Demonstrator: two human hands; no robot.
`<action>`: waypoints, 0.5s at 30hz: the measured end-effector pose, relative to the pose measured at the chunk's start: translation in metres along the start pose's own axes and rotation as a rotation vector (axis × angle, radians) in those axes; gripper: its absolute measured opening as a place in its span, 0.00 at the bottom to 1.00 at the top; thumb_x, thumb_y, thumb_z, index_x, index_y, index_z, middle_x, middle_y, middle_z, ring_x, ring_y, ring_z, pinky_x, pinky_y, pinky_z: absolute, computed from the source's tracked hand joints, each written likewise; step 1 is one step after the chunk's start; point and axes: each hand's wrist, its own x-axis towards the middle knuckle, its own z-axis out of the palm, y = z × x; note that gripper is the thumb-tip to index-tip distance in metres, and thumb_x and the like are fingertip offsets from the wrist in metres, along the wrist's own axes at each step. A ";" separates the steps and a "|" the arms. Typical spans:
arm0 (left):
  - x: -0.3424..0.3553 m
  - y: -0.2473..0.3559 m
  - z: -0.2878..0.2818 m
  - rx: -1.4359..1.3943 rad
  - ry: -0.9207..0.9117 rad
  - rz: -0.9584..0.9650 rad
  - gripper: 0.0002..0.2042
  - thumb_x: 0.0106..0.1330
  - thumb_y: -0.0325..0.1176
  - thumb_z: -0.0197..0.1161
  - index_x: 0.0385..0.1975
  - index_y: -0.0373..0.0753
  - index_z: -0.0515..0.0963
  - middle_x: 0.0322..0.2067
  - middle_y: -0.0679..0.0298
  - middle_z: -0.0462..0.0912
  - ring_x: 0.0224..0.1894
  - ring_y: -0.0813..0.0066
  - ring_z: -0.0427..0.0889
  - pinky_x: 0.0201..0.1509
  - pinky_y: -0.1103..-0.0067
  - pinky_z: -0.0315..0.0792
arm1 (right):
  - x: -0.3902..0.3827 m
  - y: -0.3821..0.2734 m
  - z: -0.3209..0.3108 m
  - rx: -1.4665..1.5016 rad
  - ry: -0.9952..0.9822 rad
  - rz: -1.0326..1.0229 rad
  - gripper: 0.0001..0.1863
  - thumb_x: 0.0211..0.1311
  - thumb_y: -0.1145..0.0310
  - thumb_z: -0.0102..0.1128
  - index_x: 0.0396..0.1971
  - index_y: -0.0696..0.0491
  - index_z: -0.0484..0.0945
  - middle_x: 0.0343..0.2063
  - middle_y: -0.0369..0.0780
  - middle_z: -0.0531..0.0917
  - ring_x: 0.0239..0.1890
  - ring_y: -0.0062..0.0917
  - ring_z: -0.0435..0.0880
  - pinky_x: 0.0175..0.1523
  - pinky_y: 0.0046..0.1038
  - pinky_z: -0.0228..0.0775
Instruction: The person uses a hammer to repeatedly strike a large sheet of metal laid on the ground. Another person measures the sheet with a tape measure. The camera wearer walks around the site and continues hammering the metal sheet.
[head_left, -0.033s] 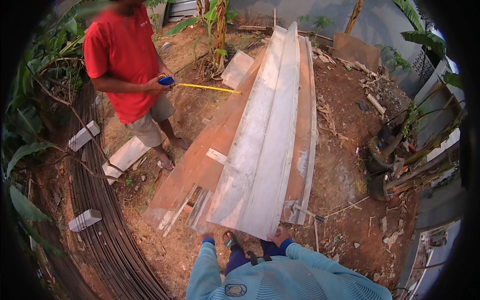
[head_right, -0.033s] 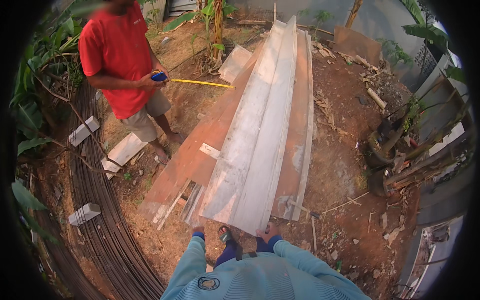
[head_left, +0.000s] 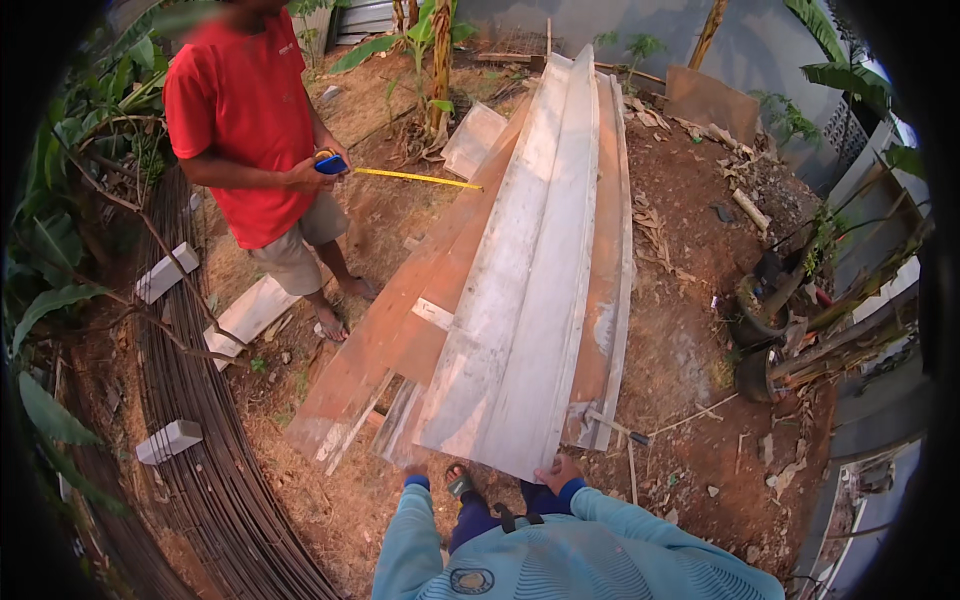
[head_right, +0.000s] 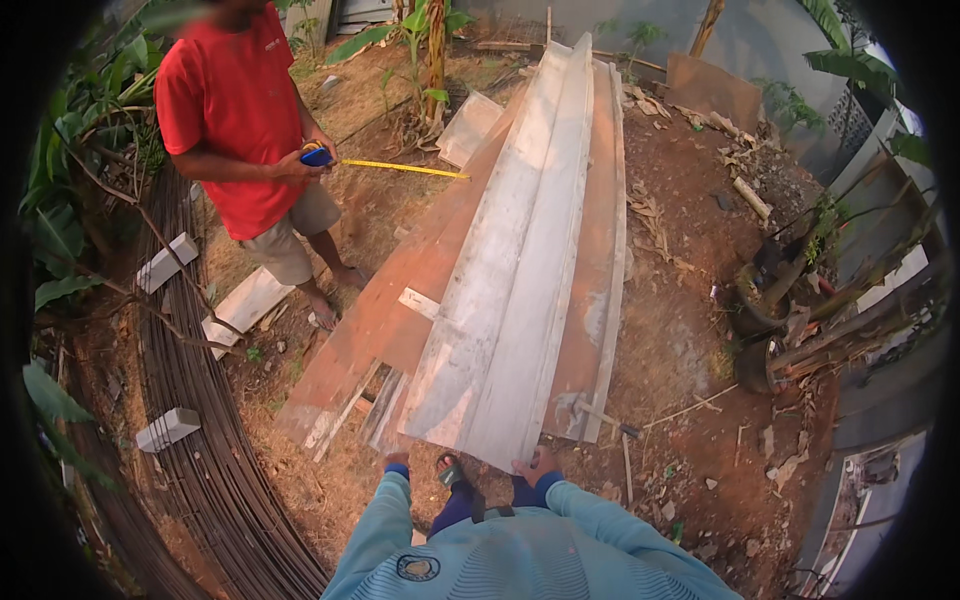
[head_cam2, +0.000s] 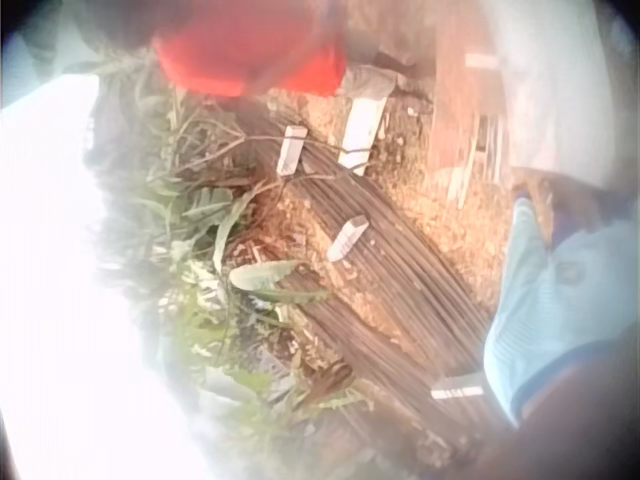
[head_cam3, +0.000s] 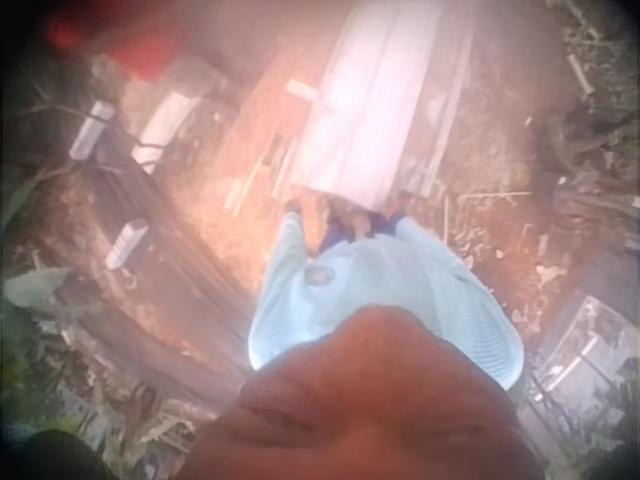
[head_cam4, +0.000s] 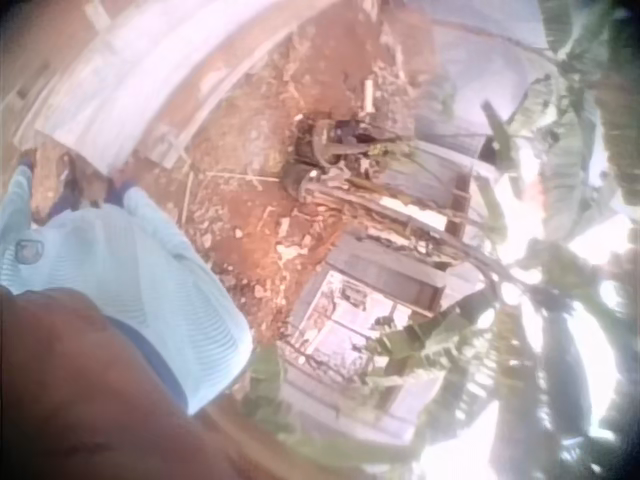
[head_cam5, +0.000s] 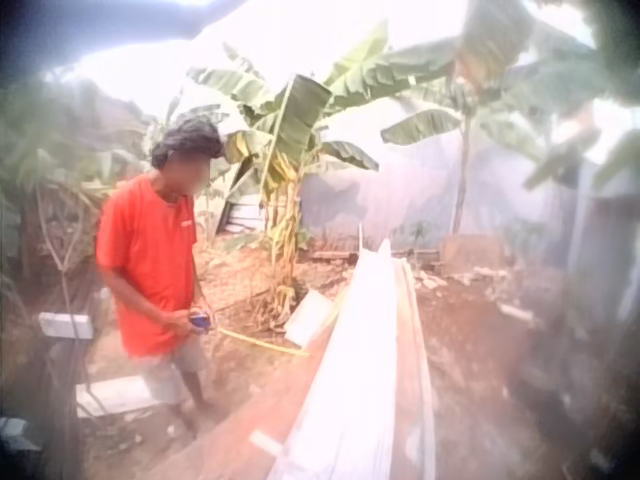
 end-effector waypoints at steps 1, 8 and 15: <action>0.005 0.002 0.000 -0.041 -0.012 -0.057 0.15 0.55 0.42 0.58 0.36 0.40 0.80 0.38 0.50 0.82 0.43 0.53 0.80 0.45 0.65 0.72 | -0.001 -0.003 0.001 -0.002 0.017 0.010 0.39 0.43 0.48 0.71 0.49 0.61 0.68 0.34 0.46 0.79 0.37 0.33 0.79 0.44 0.33 0.72; 0.027 0.031 -0.003 -1.008 0.267 -0.445 0.27 0.45 0.40 0.66 0.41 0.23 0.76 0.41 0.40 0.79 0.47 0.50 0.78 0.52 0.68 0.70 | 0.003 -0.016 -0.005 -0.067 0.109 0.036 0.35 0.41 0.56 0.75 0.45 0.61 0.68 0.30 0.43 0.79 0.32 0.29 0.79 0.40 0.30 0.73; 0.039 0.002 0.004 -0.931 0.274 -0.456 0.28 0.46 0.40 0.68 0.43 0.24 0.75 0.42 0.40 0.79 0.47 0.50 0.78 0.52 0.68 0.70 | 0.012 -0.010 0.013 -0.108 0.087 0.001 0.34 0.43 0.55 0.74 0.45 0.59 0.68 0.27 0.42 0.78 0.30 0.28 0.78 0.39 0.30 0.72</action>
